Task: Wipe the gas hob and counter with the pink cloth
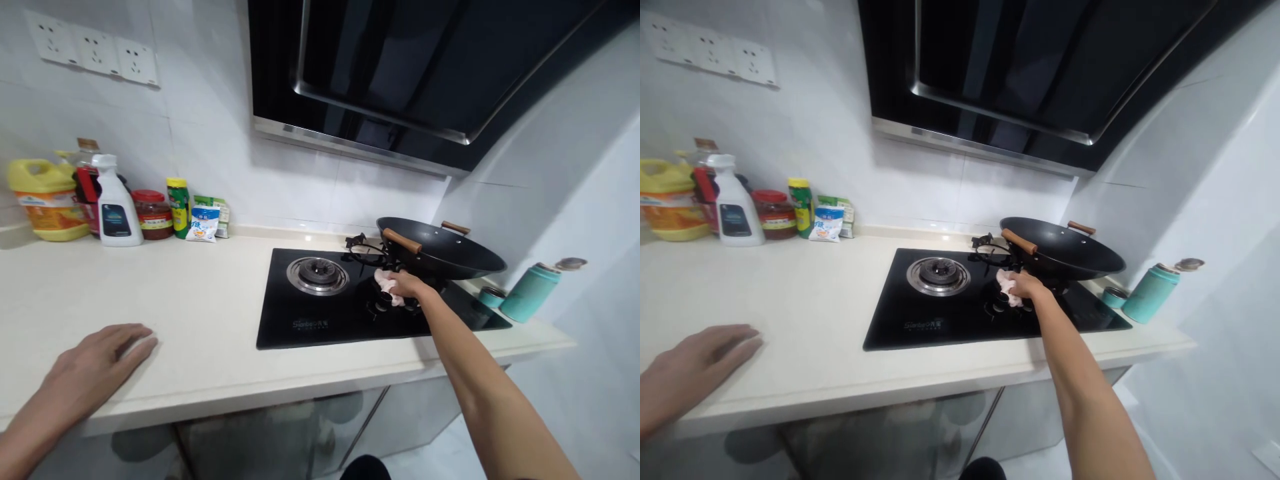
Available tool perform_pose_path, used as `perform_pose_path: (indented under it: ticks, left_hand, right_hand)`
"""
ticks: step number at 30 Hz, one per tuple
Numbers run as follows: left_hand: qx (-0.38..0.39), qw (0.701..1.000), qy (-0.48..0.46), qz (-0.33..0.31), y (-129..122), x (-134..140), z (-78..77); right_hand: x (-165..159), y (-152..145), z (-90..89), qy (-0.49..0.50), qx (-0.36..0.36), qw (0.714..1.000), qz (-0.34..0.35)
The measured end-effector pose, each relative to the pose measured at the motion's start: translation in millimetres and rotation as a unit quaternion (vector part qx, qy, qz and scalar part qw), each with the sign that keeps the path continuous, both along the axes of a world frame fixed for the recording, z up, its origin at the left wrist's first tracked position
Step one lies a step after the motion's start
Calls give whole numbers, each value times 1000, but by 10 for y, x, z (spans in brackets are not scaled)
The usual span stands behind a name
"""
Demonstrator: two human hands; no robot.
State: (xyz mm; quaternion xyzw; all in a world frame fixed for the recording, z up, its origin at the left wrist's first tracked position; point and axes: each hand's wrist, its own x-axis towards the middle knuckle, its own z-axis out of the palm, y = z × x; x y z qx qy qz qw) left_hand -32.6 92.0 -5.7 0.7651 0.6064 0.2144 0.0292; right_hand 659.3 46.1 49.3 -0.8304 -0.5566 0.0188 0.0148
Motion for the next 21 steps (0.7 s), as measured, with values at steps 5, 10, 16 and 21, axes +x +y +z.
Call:
perform_pose_path:
  ticks: [5, 10, 16, 21]
  left_hand:
    - [11, 1000, 14, -12, 9, -15, -27]
    - [17, 999, 20, -26, -9, -28, -32]
    - [-7, 1000, 19, -9, 33, -46, -22]
    - [-23, 1000, 14, 0, 10, -9, 40]
  right_hand:
    - [-2, -263, 104, 51, -65, 994, 77]
    - [-21, -342, 203, 72, -102, 986, 107]
    - [-40, -212, 150, 52, -94, 993, 41]
    - [43, -24, 126, 29, -67, 997, -41]
